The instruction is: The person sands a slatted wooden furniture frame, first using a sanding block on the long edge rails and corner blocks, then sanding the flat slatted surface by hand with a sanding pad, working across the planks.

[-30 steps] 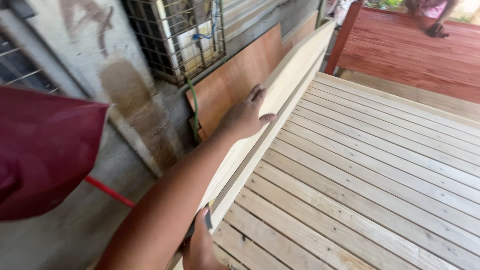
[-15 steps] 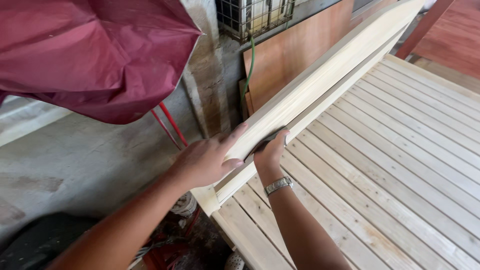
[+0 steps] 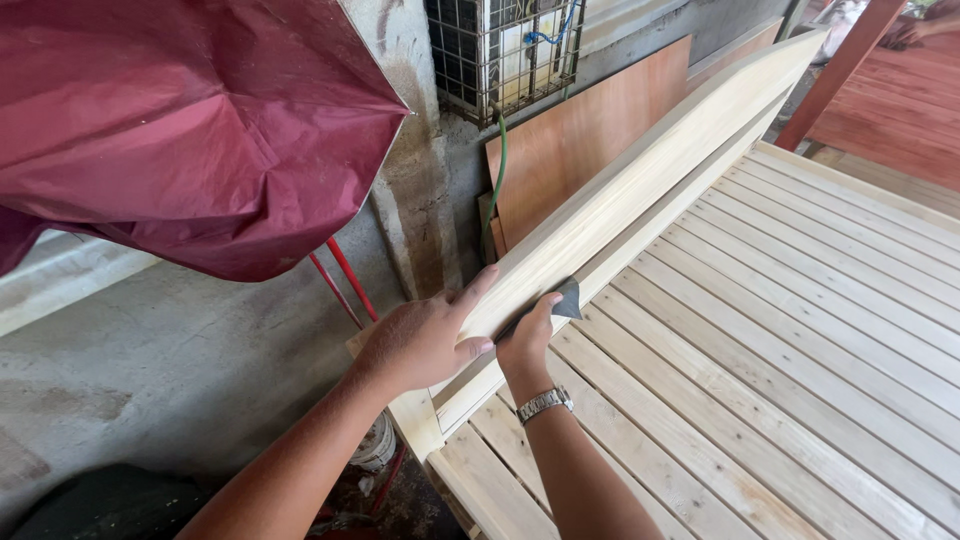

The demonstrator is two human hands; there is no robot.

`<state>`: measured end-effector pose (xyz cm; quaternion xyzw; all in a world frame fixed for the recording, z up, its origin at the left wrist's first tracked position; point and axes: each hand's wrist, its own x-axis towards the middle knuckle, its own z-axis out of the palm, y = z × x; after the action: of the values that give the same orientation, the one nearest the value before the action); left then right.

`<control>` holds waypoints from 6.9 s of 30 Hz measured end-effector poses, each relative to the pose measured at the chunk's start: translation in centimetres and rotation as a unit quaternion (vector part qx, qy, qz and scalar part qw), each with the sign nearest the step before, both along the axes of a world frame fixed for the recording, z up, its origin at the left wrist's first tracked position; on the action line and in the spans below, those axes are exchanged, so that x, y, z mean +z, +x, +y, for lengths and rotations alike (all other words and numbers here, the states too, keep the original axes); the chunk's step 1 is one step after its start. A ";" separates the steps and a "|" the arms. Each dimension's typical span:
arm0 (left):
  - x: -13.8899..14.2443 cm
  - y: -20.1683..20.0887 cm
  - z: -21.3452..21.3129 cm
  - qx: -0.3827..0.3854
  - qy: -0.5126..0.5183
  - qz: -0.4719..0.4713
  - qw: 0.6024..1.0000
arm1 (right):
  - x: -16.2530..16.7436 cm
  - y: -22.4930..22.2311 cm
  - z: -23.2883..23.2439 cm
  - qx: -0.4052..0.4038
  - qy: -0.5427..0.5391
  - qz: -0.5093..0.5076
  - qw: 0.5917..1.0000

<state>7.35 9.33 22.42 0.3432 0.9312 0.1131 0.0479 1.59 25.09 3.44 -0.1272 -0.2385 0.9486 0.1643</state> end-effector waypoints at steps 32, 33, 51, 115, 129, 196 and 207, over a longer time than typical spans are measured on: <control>-2.6 -4.3 3.6 0.017 0.191 0.154 0.969 | -1.5 8.5 -14.0 -0.112 0.417 -0.020 0.902; -2.7 -4.3 3.5 0.021 0.183 0.134 0.974 | -1.5 8.1 -14.1 -0.135 0.431 -0.020 0.892; -4.8 -6.8 3.3 0.021 0.346 -0.098 0.933 | 4.7 3.6 -4.9 -0.323 0.527 0.079 0.782; -4.5 -6.4 4.3 0.046 0.266 -0.128 0.954 | 3.8 13.1 -14.9 -0.194 0.520 0.030 0.831; -4.7 -6.5 4.3 0.023 0.307 -0.120 0.944 | 4.6 12.7 -16.5 -0.218 0.494 0.085 0.837; -1.6 -2.2 3.5 -0.017 0.075 0.023 0.997 | 6.9 11.3 -10.4 -0.217 0.491 0.023 0.843; -0.4 -4.5 6.3 -0.076 -0.098 0.086 0.989 | 6.2 7.7 -5.9 -0.189 0.501 -0.009 0.845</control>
<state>2.88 15.63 22.06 0.4147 0.9098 -0.0122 0.0095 9.24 19.15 9.61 -0.0787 -0.6538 0.6497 0.3798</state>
